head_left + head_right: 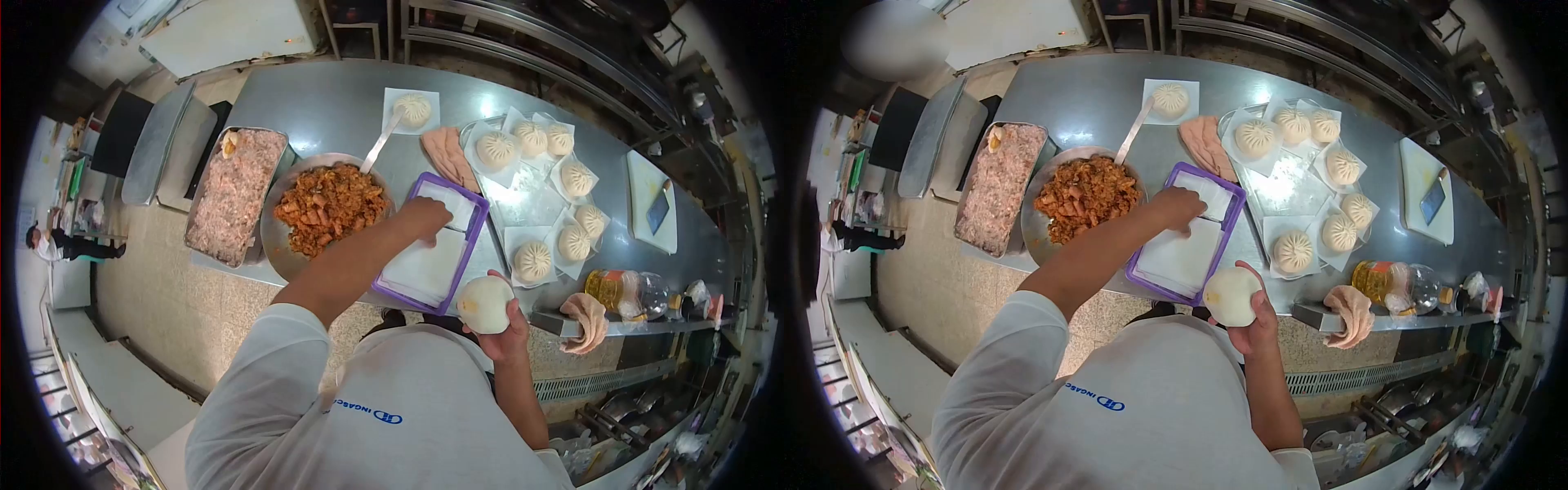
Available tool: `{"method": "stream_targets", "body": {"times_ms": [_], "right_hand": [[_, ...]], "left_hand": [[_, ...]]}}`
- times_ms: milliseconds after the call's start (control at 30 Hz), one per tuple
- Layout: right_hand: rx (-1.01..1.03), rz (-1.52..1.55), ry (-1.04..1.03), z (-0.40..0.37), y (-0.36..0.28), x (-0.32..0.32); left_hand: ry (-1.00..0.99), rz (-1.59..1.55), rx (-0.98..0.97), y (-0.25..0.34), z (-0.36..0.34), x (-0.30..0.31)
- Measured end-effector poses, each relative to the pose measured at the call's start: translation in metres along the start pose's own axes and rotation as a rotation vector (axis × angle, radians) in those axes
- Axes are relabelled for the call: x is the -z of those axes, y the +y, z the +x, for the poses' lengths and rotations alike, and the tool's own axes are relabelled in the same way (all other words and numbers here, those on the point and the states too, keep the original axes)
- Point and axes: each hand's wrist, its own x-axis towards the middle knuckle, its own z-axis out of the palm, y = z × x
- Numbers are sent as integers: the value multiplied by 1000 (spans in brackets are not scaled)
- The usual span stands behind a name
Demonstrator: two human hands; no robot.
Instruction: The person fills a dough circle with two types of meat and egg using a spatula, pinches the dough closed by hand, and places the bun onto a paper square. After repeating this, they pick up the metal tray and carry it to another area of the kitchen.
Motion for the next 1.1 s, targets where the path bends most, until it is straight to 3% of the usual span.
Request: {"method": "stream_targets", "body": {"times_ms": [100, 633, 933, 1100], "right_hand": [[33, -22, 91, -10, 3, -7], [70, -66, 131, -11, 2, 1], [30, -86, 132, 2, -16, 14], [1, -89, 84, 14, -19, 22]], "left_hand": [[120, 130, -88, 19, -29, 3], [-43, -81, -88, -4, 6, 2], [92, -130, -74, -3, -5, 9], [-98, -162, 11, 6, -23, 20]]}}
